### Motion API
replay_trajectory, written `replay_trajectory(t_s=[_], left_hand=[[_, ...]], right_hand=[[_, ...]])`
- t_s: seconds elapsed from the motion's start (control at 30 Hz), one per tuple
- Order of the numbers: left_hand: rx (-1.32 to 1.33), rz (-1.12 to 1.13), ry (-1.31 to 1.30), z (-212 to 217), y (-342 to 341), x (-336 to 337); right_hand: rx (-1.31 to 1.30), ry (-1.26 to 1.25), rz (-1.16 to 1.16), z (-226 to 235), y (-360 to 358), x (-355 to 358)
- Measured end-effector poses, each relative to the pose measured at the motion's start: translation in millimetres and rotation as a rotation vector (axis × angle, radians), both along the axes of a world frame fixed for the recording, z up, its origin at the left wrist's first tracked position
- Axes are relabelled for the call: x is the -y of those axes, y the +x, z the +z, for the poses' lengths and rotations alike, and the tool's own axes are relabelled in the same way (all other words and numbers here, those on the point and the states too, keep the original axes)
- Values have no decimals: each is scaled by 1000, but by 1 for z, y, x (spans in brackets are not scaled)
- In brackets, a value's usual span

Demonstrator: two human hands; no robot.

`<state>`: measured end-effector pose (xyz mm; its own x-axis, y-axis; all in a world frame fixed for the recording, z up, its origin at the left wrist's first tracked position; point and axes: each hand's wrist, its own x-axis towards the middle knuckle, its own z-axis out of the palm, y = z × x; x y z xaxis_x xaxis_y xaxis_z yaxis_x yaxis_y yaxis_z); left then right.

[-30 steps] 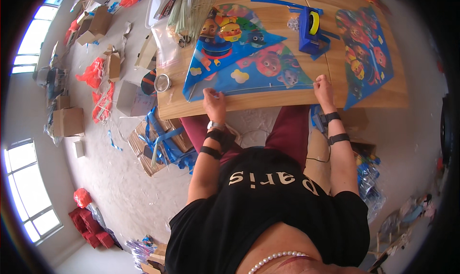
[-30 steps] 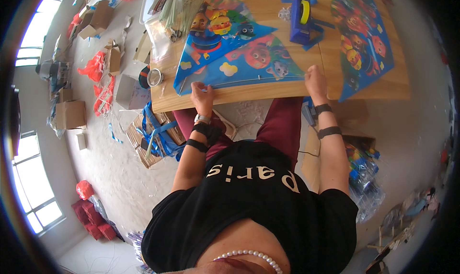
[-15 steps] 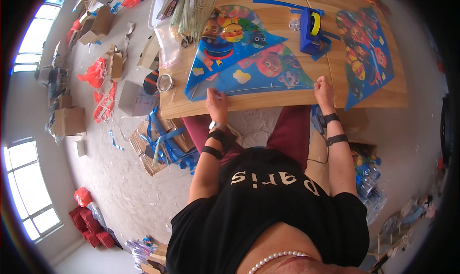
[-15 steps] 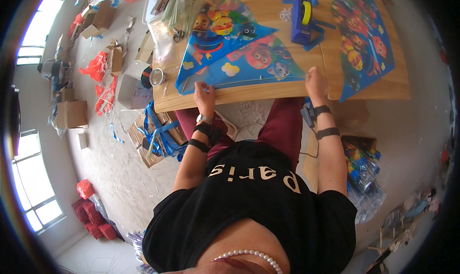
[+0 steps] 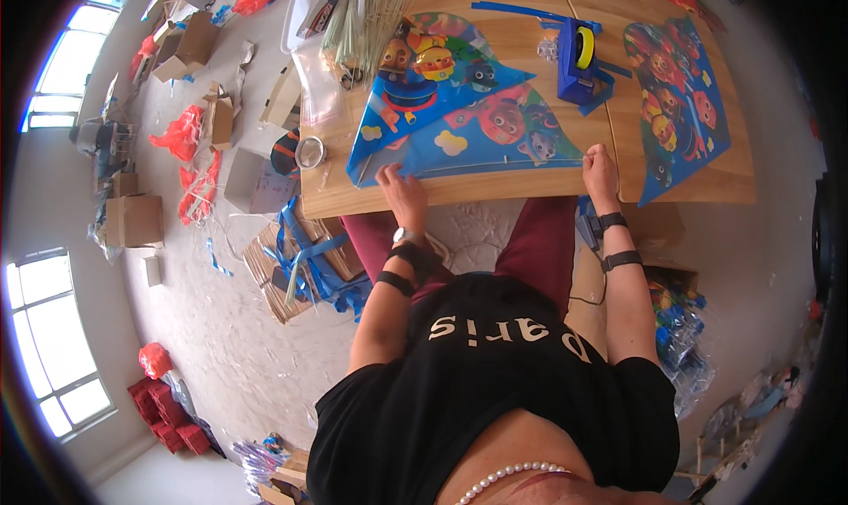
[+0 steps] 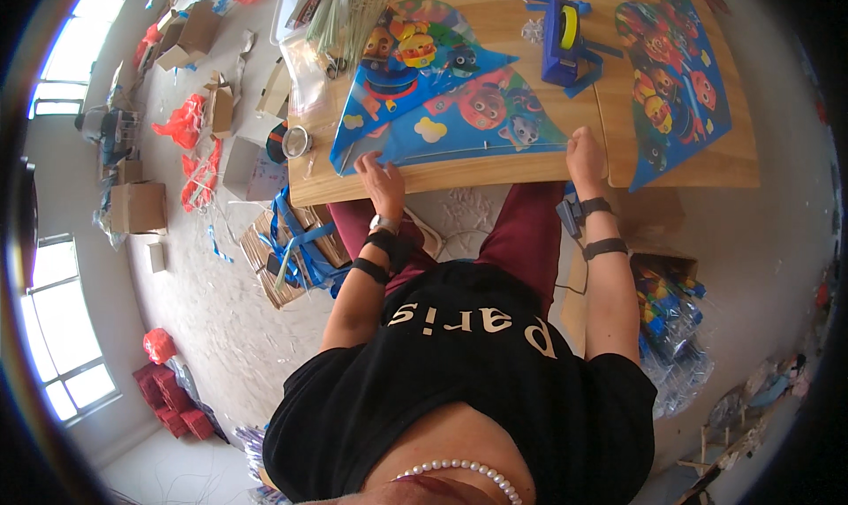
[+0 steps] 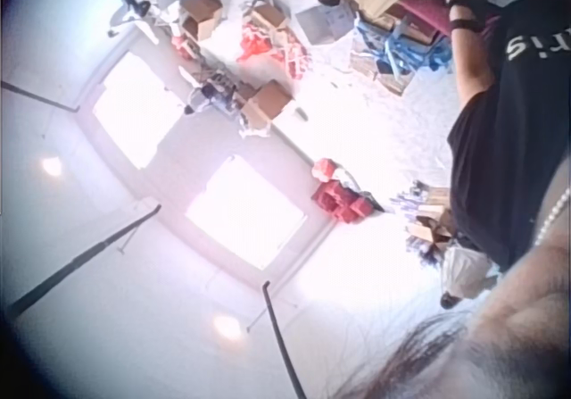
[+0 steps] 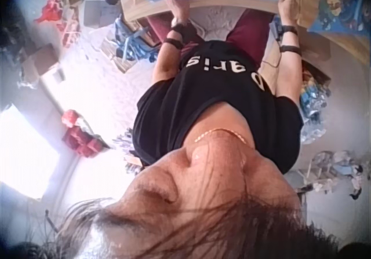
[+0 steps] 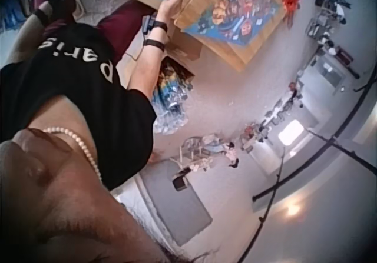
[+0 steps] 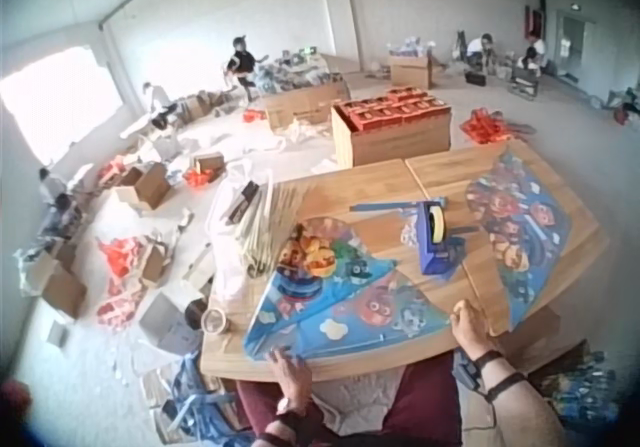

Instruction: The person is seen assembling kites using a tape dispenser.

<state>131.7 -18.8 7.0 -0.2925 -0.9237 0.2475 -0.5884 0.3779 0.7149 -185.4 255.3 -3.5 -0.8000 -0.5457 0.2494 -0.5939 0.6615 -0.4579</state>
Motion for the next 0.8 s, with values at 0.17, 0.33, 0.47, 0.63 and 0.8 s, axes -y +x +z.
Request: replay_trajectory(t_s=[0.17,0.33,0.47,0.63,0.8], left_hand=[[369,-643,-272,20,8,-24],[509,-684,-215,19,20,-21],[528,-696,-214,17,21,-20],[525,-702,-237,13,21,-19],[527,-715,-248,14,21,-18]], right_hand=[[3,43,-52,-1,3,-1],[-40,-26,-17,0,3,1],[-51,-88,-1,4,10,2],[-109,-110,-21,0,11,-3],[17,-120,-102,3,9,-12]])
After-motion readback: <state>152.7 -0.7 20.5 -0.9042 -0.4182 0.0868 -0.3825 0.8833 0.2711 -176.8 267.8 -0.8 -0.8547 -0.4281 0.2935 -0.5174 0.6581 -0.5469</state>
